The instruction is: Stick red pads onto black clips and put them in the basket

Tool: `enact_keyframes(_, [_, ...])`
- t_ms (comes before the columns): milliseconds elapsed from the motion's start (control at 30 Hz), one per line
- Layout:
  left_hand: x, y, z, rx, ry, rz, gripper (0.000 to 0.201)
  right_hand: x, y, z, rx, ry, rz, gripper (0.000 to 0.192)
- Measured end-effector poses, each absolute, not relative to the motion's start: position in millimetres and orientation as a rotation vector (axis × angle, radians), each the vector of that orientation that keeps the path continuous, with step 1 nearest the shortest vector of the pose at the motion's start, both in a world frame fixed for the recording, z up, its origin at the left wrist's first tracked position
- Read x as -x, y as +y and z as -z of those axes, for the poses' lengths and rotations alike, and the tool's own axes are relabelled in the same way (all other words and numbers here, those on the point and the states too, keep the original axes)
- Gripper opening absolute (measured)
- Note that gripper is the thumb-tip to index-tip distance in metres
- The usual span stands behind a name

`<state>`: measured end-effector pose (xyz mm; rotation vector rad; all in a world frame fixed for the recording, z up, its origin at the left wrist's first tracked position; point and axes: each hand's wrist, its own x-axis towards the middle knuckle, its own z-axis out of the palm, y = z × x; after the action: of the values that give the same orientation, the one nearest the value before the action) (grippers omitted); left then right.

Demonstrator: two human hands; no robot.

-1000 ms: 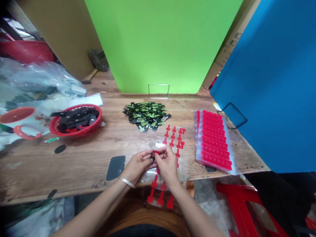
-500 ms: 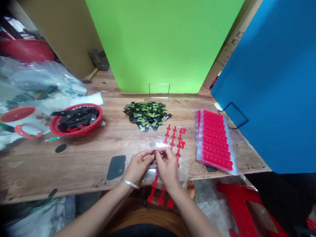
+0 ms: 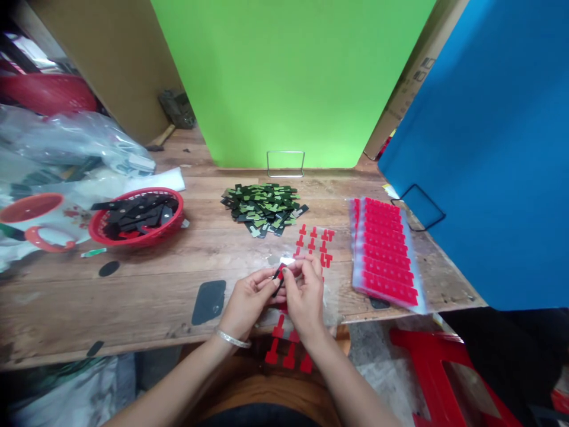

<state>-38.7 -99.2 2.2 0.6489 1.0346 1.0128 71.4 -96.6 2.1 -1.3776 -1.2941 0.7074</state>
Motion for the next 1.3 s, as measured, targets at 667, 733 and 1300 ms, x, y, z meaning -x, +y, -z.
enact_keyframes(667, [36.8,-98.8,-3.1,-0.702,1.000,-0.971,0.041,-75.2,-96.9,-3.0,1.379,-1.201,-0.857,0.012])
enact_keyframes(733, [37.9,-98.8,-4.6,-0.738,0.989,-0.953,0.039,-75.4,-98.0,-2.8,1.365,-1.176,-0.882,0.011])
enact_keyframes(1300, [37.8,-103.1,-7.7,-0.681,0.957,-0.853,0.035,-99.4,-97.7,2.0,1.335,-0.972,-1.386,0.031])
